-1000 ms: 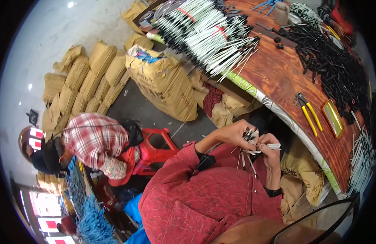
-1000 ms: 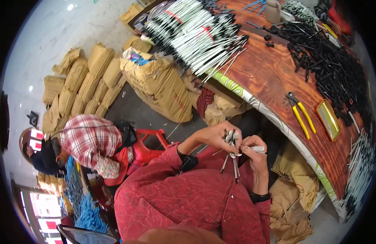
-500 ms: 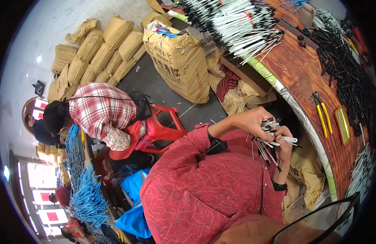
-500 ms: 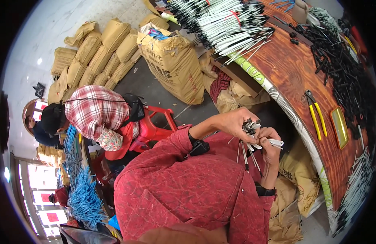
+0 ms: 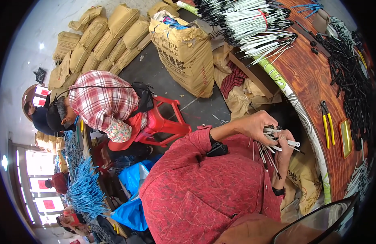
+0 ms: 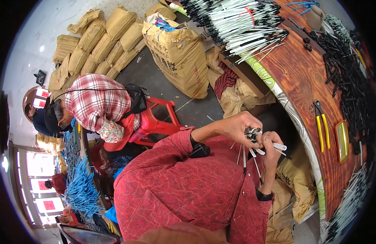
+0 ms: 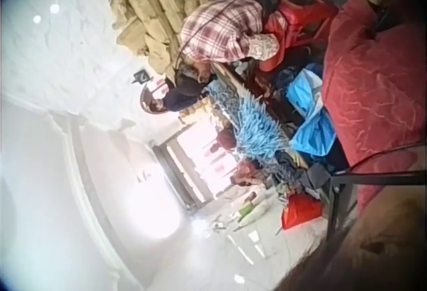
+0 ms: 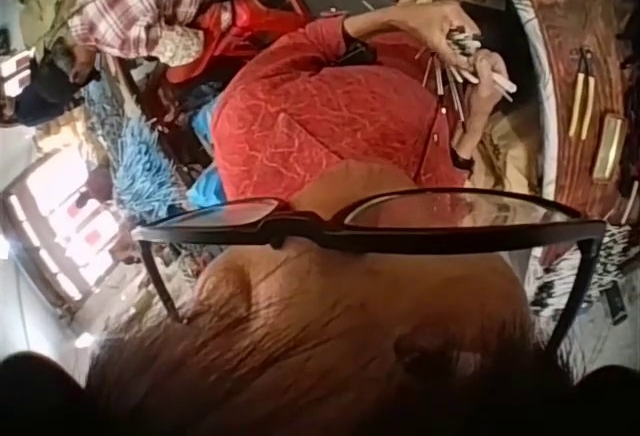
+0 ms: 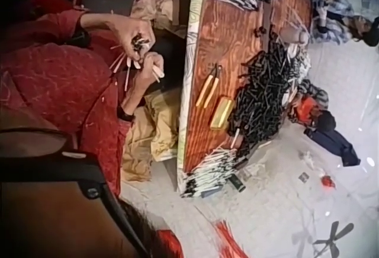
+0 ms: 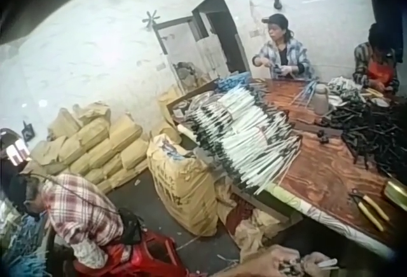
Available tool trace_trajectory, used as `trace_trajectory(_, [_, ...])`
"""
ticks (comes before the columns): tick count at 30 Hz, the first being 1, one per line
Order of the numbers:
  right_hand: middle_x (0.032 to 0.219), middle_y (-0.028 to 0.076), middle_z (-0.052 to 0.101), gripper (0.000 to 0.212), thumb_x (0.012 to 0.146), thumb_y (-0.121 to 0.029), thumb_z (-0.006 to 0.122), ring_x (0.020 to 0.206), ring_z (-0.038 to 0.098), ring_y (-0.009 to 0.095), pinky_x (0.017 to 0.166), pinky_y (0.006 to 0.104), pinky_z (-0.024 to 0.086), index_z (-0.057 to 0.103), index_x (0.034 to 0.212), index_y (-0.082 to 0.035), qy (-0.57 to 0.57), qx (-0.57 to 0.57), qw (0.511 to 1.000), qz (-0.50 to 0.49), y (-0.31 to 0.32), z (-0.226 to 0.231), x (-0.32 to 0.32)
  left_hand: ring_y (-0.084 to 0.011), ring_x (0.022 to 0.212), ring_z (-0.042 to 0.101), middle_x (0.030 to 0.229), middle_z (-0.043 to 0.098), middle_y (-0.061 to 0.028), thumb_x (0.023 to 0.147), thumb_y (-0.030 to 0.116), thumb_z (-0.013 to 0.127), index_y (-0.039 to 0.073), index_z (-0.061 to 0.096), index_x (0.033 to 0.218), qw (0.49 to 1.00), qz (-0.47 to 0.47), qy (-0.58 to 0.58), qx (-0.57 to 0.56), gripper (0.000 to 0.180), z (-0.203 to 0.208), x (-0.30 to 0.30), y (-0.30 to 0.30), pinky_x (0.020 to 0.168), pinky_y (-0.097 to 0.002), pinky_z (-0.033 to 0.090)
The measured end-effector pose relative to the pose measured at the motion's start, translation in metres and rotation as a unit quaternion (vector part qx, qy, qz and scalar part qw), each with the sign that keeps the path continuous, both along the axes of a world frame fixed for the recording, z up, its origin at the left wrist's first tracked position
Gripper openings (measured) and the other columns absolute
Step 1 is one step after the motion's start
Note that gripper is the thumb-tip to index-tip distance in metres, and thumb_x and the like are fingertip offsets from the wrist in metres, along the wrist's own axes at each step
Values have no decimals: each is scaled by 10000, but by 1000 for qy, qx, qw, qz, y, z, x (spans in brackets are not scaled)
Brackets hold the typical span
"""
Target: The person gathers white rods and uses yellow-handled shears to trim their ends before inserting them into black plastic connectors. They continue fitting the rods into the connectors by hand and then arrange the completed assemblies into a bundle.
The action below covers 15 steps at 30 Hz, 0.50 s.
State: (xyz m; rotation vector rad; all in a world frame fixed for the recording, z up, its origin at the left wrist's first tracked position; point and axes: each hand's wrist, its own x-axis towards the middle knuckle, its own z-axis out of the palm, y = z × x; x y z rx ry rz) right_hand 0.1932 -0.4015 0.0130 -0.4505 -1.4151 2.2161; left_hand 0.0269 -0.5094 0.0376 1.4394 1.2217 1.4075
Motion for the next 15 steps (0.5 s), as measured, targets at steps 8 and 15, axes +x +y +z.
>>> trace_trajectory(8, [732,-12,501,193,929,-81,569,682,467,80,630,257,400,513,745,-67,-84,55,994,-53,99,-35,-5,-148,704,629,772,646,-49,740,71,801,40,678,798,998,37,25,35,139,-50,-1,106,626,-285,490])
trace_trajectory(15, [865,20,576,208,866,-205,722,797,523,105,745,263,428,581,895,-55,65,-20,996,54,275,-169,59,-142,742,631,832,671,-68,766,30,760,20,693,855,1000,1,-11,-21,112,-154,42,266,679,-292,506])
